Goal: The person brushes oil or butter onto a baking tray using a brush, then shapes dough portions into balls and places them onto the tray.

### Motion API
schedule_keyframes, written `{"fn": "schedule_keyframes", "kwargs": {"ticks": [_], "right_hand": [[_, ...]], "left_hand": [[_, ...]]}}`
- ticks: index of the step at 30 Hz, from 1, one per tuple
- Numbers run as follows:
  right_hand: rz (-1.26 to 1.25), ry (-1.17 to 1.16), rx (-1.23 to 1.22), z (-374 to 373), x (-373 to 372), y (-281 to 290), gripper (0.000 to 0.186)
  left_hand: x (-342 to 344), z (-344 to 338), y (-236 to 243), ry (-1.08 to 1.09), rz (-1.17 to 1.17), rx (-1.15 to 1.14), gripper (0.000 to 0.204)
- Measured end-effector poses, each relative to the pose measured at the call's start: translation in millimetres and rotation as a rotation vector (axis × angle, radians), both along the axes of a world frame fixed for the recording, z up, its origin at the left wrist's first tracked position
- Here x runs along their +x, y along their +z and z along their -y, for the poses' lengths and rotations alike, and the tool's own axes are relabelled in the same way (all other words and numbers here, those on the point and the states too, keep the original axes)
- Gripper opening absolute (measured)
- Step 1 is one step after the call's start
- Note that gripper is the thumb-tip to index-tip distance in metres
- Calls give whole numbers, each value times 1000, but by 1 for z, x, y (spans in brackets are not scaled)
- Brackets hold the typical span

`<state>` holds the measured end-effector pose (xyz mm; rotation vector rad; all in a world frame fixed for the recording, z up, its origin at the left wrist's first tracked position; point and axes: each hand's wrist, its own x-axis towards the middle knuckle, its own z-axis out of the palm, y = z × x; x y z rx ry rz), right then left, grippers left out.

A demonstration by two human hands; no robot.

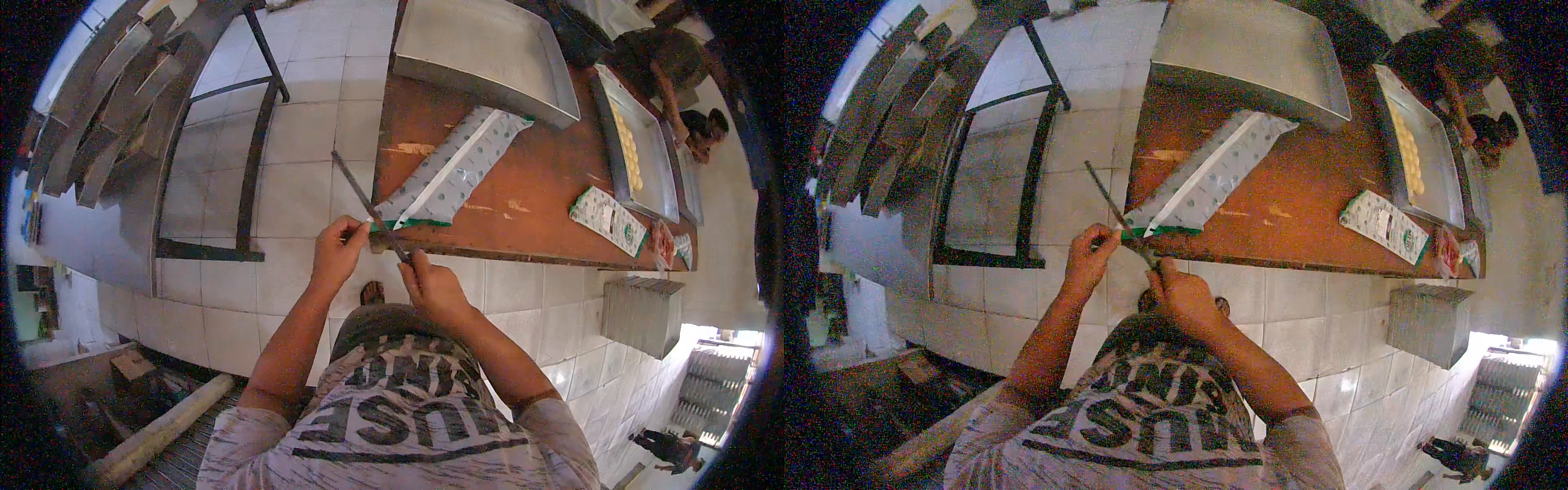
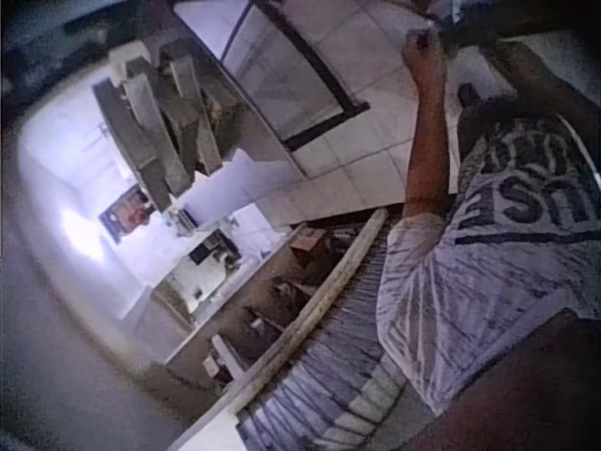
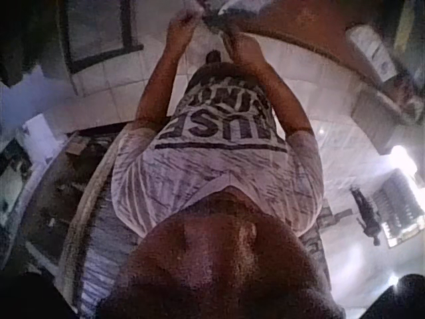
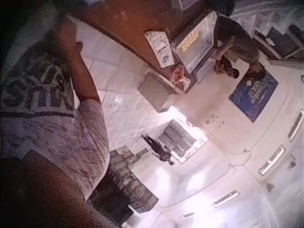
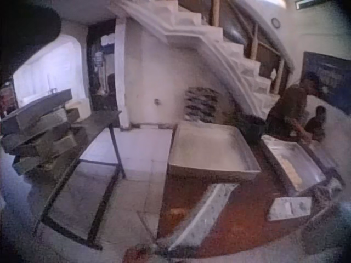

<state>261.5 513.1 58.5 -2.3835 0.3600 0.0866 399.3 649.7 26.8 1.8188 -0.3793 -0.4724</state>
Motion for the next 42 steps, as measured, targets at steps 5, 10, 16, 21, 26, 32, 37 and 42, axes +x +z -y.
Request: {"fn": "schedule_keyframes", "kwargs": {"ticks": [5, 10, 16, 21, 26, 32, 37, 42], "right_hand": [[35, 14, -195, -8, 0, -2, 22], [74, 22, -303, -9, 1, -5, 21], [47, 66, -343, -18, 5, 2, 20], [-203, 104, -346, -10, 12, 16, 20], [-158, 134, -378, -15, 8, 14, 19], [31, -44, -213, -1, 7, 37, 28], [77, -271, 283, 21, -20, 34, 27], [-48, -257, 597, 13, -20, 32, 29]], "left_hand": [[-4, -4, -4, -22, 36, 67, 15], [-2, -7, -29, -29, -20, 4, 14], [-5, -6, -24, -27, -30, 56, 15], [-9, -5, -11, 15, 37, 71, 13], [-12, -7, 0, 5, 48, 73, 11], [-3, -19, -23, -53, -73, -108, 17], [10, -10, -2, -105, -261, -19, 23], [15, -9, 6, -225, -129, 31, 23]]}}
